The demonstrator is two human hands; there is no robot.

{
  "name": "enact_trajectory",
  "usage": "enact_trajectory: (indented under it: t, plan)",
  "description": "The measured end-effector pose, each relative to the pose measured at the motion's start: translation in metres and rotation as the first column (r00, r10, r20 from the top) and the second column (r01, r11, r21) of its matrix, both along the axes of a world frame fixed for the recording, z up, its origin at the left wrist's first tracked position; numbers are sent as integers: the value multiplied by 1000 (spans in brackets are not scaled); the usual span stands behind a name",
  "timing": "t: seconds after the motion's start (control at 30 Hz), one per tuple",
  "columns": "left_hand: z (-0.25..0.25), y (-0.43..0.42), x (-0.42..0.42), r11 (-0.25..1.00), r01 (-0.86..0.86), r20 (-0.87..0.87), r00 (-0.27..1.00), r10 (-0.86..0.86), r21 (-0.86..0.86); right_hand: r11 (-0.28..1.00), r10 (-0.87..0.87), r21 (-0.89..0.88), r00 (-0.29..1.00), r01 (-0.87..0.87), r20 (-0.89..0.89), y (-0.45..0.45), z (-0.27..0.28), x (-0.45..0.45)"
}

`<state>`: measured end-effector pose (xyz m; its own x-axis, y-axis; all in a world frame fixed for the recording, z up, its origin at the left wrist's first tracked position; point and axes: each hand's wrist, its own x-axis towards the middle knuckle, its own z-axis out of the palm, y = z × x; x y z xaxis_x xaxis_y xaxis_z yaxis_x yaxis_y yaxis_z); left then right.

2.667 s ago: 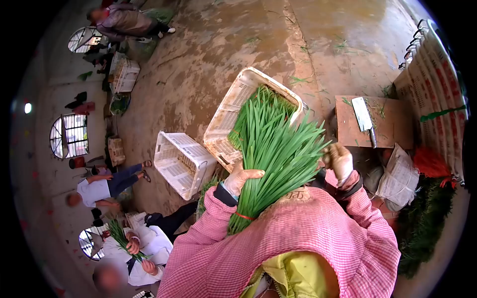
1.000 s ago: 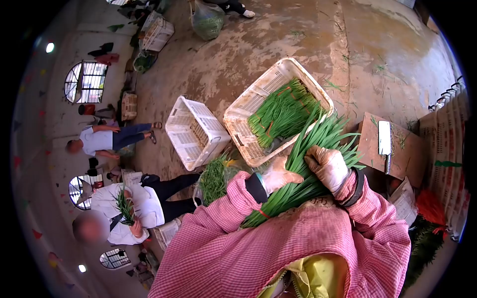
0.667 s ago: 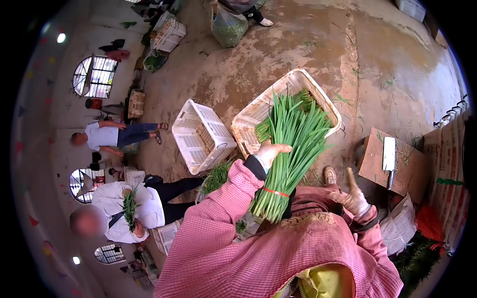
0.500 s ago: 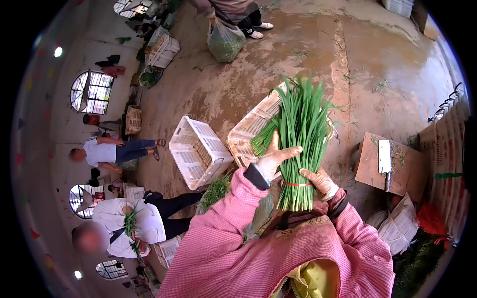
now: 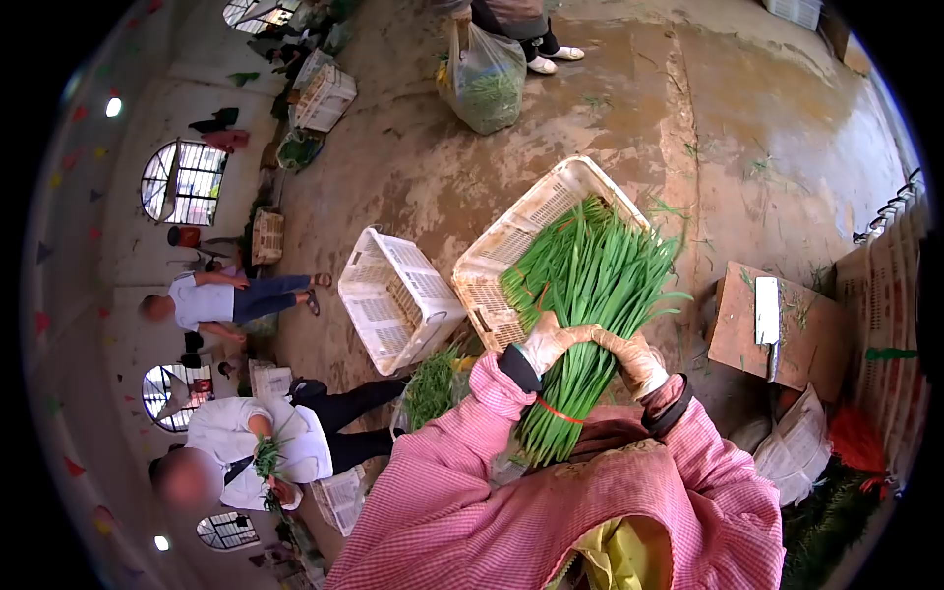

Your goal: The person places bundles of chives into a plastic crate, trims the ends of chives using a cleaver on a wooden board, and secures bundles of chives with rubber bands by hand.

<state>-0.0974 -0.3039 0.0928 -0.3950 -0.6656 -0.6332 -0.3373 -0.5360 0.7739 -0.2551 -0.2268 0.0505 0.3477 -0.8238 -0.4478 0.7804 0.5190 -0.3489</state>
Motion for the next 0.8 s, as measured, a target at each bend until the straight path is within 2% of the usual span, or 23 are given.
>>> enact_trajectory:
  t: [0.03,0.07,0.1,0.13,0.17,0.2,0.23,0.3,0.33,0.37,0.43,0.47,0.5,0.57,0.6,0.63,0.7,0.77,0.8]
  plan:
    - [8,-4,5,998,55,73,996,-53,-19,998,-30,61,1000,30,-9,2,1,0]
    - [3,-9,18,999,-39,-110,993,43,36,991,-55,118,998,57,-20,4,1,2]
    - [30,-8,15,987,-159,-121,980,159,12,981,-81,176,996,85,-30,8,2,5]
    - [34,-11,30,972,-218,-100,969,227,92,973,-197,130,979,189,48,17,-2,12]
    - [28,-12,45,944,-281,-79,951,297,171,968,-241,95,967,233,80,23,-4,14]
    - [5,-10,63,959,-283,-17,959,283,12,969,-215,150,968,195,129,30,-18,17]
    - [18,-4,56,953,-303,9,953,303,6,967,-191,202,965,154,178,31,-26,18]
    - [3,12,61,934,-358,-136,925,356,8,970,-111,236,973,62,201,29,-31,12]
    - [16,19,56,929,-367,-125,920,371,52,961,-46,276,974,-18,221,27,-32,9]
    - [26,24,46,928,-368,-63,929,365,-50,962,-30,273,975,-32,218,28,-40,10]
    - [33,29,43,936,-330,-32,944,328,-124,975,-70,218,994,50,82,28,-53,14]
    - [19,28,49,925,-370,26,927,373,-86,961,-36,276,994,8,98,31,-57,8]
    - [24,30,45,911,-394,-68,919,388,-120,963,-18,270,995,-9,97,29,-56,-2]
    - [19,35,48,892,-396,12,913,408,-217,909,-104,388,984,155,-148,18,-57,-26]
    - [36,37,41,895,-408,-69,913,402,-184,945,-220,105,840,310,-496,8,-60,-36]
    - [41,41,40,893,-410,-89,912,400,-185,913,-388,-218,566,345,-727,-5,-58,-43]
    - [41,44,39,902,-326,-44,944,327,-284,855,-515,-501,320,133,-795,-30,33,-49]
    - [51,48,33,904,-238,63,959,277,-355,830,-434,-534,413,-164,-801,-50,81,-56]
    - [49,49,30,885,-260,19,957,289,-387,717,-557,-616,263,-326,-788,-60,105,-51]
